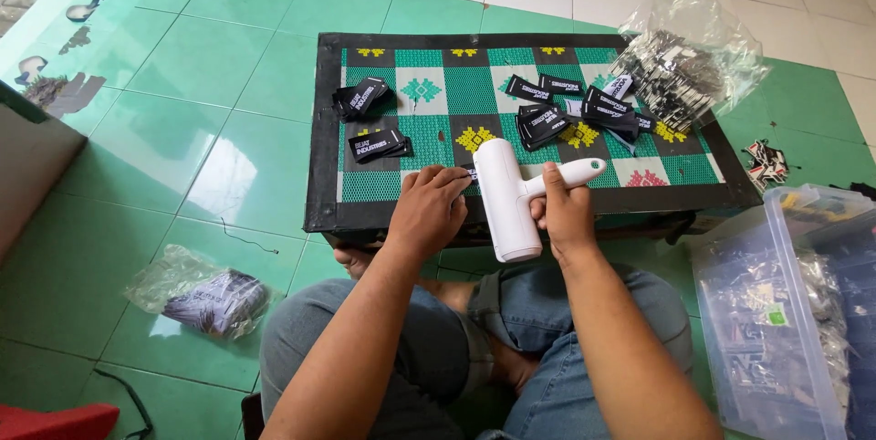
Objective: The person sits on the floor and uses a handheld heat sealer to seal small black packages. They pick up each package, press the sealer onto it, and place the sealed package on a nearby table.
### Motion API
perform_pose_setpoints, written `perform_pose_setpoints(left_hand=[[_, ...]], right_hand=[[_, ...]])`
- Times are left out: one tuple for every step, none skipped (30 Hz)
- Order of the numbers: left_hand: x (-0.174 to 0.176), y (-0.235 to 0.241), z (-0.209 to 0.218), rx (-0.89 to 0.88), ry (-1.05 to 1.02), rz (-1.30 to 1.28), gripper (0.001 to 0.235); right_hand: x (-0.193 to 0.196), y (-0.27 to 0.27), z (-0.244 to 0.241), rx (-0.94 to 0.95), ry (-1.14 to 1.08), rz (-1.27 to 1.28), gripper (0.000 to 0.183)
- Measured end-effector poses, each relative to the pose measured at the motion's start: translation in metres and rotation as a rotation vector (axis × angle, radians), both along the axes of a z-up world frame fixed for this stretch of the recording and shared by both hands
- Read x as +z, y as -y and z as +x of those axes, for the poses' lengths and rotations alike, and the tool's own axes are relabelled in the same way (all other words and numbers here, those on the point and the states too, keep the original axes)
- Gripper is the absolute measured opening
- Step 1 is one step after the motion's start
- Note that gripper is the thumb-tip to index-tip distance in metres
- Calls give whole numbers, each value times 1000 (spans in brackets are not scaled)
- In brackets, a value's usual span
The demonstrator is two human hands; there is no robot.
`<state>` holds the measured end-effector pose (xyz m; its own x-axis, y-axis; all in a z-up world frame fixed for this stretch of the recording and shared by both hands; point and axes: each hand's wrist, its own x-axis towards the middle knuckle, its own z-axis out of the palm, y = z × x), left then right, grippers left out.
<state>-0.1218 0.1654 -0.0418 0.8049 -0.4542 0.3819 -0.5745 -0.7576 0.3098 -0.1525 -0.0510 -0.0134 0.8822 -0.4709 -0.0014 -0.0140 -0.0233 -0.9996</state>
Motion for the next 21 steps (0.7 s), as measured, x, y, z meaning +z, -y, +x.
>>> perform_pose_setpoints(left_hand=[[0, 0, 0, 0, 1, -2, 36], [1, -1, 1, -3, 18, -4, 35], [1, -1, 0, -8, 32, -6, 35], [0, -1, -1, -9, 31, -8, 35], [-1, -1, 0, -8, 34, -13, 36], [-2, -1, 0, -7, 38, -18, 36], [-2, -1, 0, -8, 39, -19, 36], [-1, -1, 0, -12, 30, -26, 37], [-1, -2, 0, -13, 21, -32, 37], [-2, -2, 0, -12, 22, -33, 37], [-2, -2, 0, -12, 25, -33, 37], [-3, -2, 0, -11, 29, -34, 38], [-2, -2, -1, -10, 29, -35, 38], [0, -2, -2, -11, 28, -35, 37], [2, -2, -2, -13, 29, -34, 37], [1, -2, -2, -13, 30, -35, 37], [1, -2, -2, -13, 32, -37, 37], [0, -2, -2, -12, 35, -40, 37], [0, -2, -2, -14, 36, -40, 37], [0, -3, -1, -12, 17, -26, 38], [1, -3, -1, -11, -2, -13, 39]], right_hand=[[2, 0, -1, 0, 1, -2, 46], [5, 1, -1, 5, -7, -24, 46], [7, 2, -3, 7, -17, -46, 46], [8, 3, -4, 6, -18, -48, 46], [9, 4, -3, 7, -21, -67, 45], [11, 5, -3, 9, -25, -85, 44], [12, 7, -3, 8, -23, -86, 44], [13, 10, -4, 9, -23, -97, 46], [14, 11, -4, 11, -24, -109, 48], [18, 10, -6, 12, -23, -110, 48], [22, 10, -8, 5, -22, -117, 48], [25, 9, -10, -3, -22, -124, 47], [24, 12, -10, -2, -22, -125, 47], [24, 14, -10, -3, -23, -141, 48], [23, 17, -10, -5, -24, -156, 49], [24, 18, -10, -5, -22, -157, 49], [24, 19, -11, -9, -26, -167, 50], [25, 20, -11, -12, -30, -178, 51], [24, 20, -11, -13, -29, -178, 51], [24, 21, -11, -16, -25, -178, 50], [24, 21, -11, -18, -22, -178, 50]])
